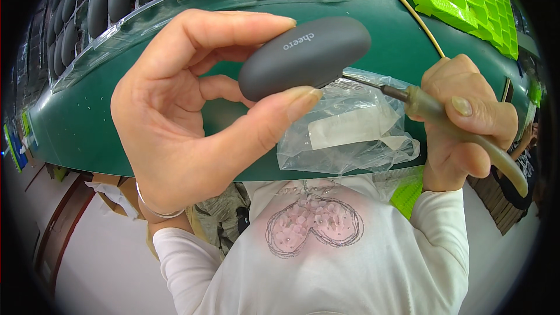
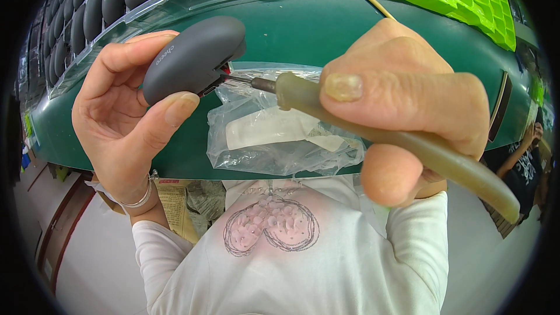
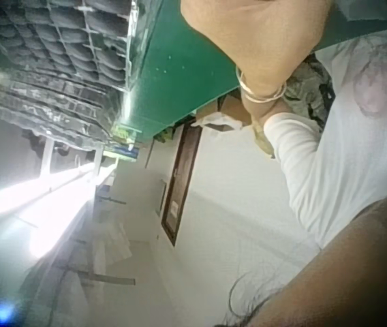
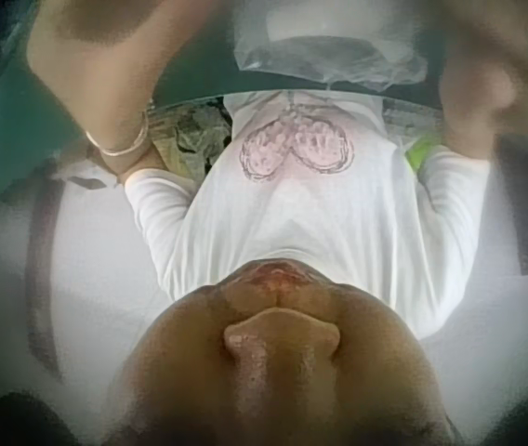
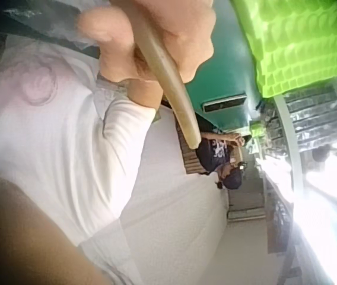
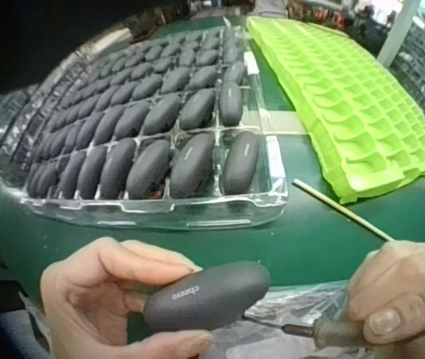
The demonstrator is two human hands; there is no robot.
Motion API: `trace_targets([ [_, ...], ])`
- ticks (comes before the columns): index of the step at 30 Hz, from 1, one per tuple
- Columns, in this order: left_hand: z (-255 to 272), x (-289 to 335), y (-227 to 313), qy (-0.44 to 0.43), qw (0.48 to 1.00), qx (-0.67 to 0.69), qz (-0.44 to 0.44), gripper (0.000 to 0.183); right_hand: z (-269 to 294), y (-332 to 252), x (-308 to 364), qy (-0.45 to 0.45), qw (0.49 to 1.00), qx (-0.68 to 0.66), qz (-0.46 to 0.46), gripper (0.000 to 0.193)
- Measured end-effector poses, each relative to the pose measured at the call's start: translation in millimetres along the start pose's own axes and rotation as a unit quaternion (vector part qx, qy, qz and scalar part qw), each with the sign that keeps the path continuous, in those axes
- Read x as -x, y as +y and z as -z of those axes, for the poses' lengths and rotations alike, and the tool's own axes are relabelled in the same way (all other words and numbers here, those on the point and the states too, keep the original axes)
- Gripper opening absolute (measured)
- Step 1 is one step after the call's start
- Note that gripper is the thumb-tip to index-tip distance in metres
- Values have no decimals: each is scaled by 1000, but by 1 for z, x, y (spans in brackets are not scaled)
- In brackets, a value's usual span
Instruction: The person uses a screwdriver to tighten screws on small gray electronic devices, likely earbud cases, held in hand. After processing several units, the person moves to a different station and opens a similar device to inspect its internal components, including a battery and circuit board.
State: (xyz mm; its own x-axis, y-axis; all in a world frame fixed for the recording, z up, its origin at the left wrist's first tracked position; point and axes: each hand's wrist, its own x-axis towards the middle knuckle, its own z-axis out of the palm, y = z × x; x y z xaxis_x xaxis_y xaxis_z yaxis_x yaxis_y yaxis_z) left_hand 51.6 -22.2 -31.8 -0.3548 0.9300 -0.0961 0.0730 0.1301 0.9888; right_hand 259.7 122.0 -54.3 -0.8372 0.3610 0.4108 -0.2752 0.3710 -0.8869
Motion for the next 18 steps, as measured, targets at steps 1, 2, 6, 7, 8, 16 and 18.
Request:
trace_targets([
  [1, 0, 1, 0, 3, 1000, 1, 0, 42, -2, 1, -1, 2, 1000, 5, 6, 51],
  [2, 0, 2, -1, 7, 1000, 2, -1, 42, -7, 1, -2, 11, 1000, 9, 15, 51],
  [6, -1, 1, -1, 7, 1000, 11, 6, 42, -8, 3, -3, 2, 999, 29, 34, 51],
  [7, -1, 1, -1, 6, 1000, 13, 10, 42, -7, 3, -4, -2, 998, 44, 40, 51],
  [8, -1, 0, -1, 4, 1000, 14, 13, 43, -8, 3, -4, -5, 996, 74, 50, 51],
  [16, -2, 1, -1, -4, 1000, 8, 0, 44, -12, 4, -4, 8, 990, 115, 84, 50],
  [18, -2, 2, -3, -4, 1000, 5, -8, 44, -14, 4, -3, 10, 991, 104, 79, 50],
])
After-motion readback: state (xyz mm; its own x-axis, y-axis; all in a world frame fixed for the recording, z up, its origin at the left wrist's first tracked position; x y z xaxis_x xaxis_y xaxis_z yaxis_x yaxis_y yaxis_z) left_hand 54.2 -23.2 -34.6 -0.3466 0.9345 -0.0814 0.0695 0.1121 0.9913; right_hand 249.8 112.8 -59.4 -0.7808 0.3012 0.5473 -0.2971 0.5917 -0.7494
